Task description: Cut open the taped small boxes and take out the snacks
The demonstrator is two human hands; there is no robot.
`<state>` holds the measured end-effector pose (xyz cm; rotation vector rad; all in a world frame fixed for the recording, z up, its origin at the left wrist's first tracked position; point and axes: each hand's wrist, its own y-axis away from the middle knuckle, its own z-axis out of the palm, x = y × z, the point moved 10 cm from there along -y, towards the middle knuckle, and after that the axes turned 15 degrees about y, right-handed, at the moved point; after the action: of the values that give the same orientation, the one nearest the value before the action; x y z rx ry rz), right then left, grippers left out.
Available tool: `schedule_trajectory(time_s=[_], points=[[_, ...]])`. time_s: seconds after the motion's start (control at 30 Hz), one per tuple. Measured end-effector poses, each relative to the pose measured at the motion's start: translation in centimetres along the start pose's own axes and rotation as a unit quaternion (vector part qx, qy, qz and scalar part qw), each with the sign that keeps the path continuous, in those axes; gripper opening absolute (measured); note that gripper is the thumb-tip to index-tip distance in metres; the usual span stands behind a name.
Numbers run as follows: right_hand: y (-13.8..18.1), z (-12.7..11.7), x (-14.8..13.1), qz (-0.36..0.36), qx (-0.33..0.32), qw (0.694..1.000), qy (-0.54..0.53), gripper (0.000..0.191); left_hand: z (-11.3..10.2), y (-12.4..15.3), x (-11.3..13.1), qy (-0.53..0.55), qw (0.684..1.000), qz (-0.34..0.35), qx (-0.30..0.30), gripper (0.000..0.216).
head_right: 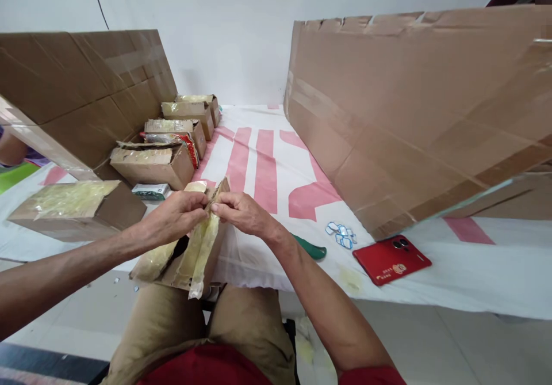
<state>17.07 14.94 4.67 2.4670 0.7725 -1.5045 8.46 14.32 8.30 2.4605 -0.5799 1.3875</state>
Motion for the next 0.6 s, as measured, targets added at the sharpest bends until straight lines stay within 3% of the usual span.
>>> schedule_trajectory(time_s=[0.3,0.5,0.6], points=[[1.0,0.4,2.2,0.020,0.085,0.992,-0.092,0.034,-1.1,0.3,-0.5,-0.013,0.999,0.051,0.010,0.023],[1.4,-0.3,0.9,0.031,0.076,0.997,-0.010,0.035,0.6,0.1,-3.2,0.130,0.983,-0.101,-0.084,0.026],[1.2,-0.5,0.1,0.035,0.068,0.996,0.036,0.035,0.0,-0.7,-3.0,0.084,0.988,-0.100,-0.079,0.031]])
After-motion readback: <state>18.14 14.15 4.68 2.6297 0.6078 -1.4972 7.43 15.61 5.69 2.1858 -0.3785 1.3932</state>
